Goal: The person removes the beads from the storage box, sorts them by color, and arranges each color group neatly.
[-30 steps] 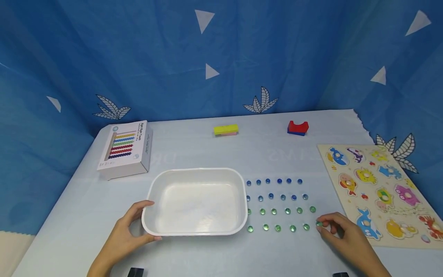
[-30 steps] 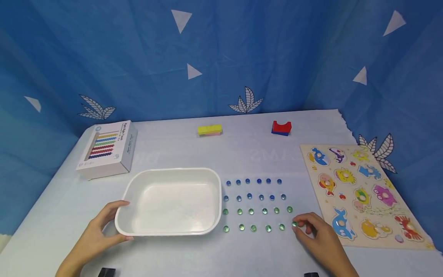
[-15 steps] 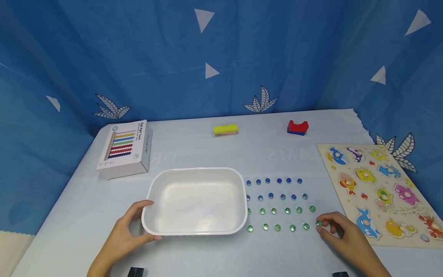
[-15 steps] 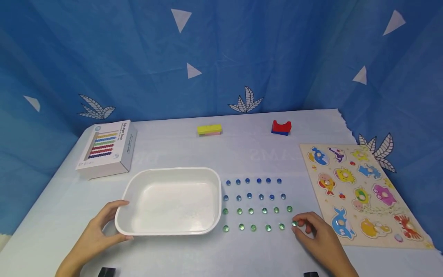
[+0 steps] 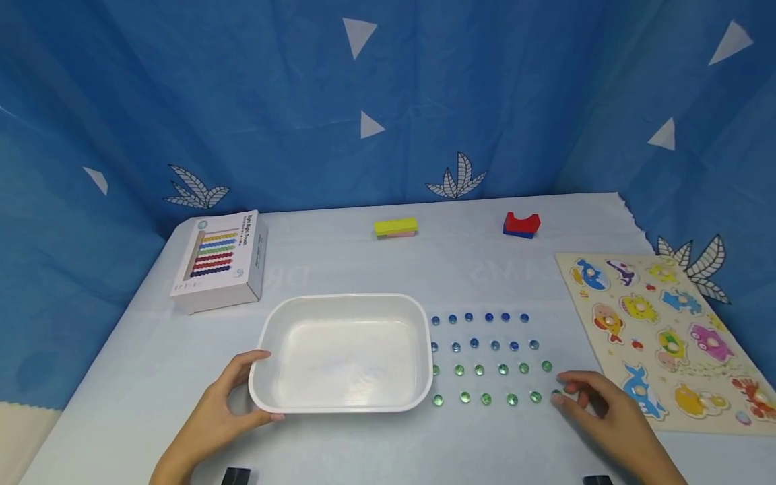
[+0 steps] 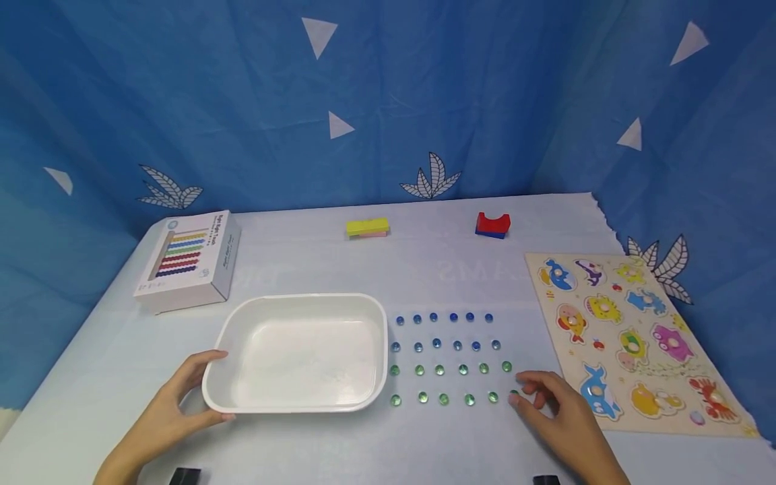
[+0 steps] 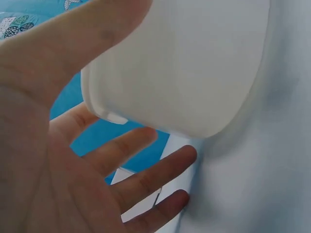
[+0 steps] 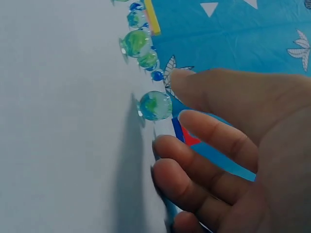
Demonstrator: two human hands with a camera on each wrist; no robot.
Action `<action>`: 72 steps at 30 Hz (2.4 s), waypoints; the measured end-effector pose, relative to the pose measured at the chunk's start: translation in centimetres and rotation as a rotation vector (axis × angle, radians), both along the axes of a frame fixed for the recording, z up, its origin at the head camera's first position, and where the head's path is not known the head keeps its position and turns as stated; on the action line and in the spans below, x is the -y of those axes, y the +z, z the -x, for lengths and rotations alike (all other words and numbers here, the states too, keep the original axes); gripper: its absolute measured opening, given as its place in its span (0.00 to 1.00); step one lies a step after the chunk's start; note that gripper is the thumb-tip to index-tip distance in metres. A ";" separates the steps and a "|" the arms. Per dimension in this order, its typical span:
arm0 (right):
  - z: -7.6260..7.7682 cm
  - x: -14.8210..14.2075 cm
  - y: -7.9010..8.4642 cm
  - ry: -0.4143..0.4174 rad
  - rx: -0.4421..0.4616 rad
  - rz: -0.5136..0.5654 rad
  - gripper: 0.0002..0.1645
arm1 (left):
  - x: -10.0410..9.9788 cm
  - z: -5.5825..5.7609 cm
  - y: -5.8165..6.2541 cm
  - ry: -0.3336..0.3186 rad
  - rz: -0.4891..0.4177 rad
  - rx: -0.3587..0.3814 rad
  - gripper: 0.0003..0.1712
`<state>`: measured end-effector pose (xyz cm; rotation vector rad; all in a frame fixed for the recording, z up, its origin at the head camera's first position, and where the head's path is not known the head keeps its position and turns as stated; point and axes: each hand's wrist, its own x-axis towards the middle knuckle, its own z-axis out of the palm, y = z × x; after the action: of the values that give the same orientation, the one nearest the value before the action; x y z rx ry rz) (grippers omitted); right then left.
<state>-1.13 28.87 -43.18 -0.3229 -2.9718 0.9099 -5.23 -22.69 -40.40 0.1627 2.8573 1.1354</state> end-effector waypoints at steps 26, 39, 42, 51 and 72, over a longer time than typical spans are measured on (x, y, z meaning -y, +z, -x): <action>-1.6 0.6 1.5 0.018 0.189 -0.034 0.33 | -3.7 -2.4 9.1 0.239 -0.016 -0.325 0.34; -1.2 1.0 0.8 0.006 0.075 -0.100 0.12 | -3.3 -0.1 2.5 0.243 -0.086 -0.163 0.29; -0.9 1.0 0.7 -0.003 0.036 -0.119 0.11 | -3.2 0.1 1.9 0.222 -0.106 -0.149 0.29; -0.4 0.9 0.6 0.000 -0.081 -0.139 0.09 | -2.9 0.3 1.3 0.238 -0.115 -0.113 0.25; -0.3 1.0 -0.1 0.001 -0.078 -0.125 0.10 | -2.6 0.4 0.4 0.259 -0.096 -0.139 0.23</action>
<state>-0.79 27.89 -43.28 -0.2764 -2.9400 0.7151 -5.67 -20.04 -39.99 -0.1350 3.0136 1.3580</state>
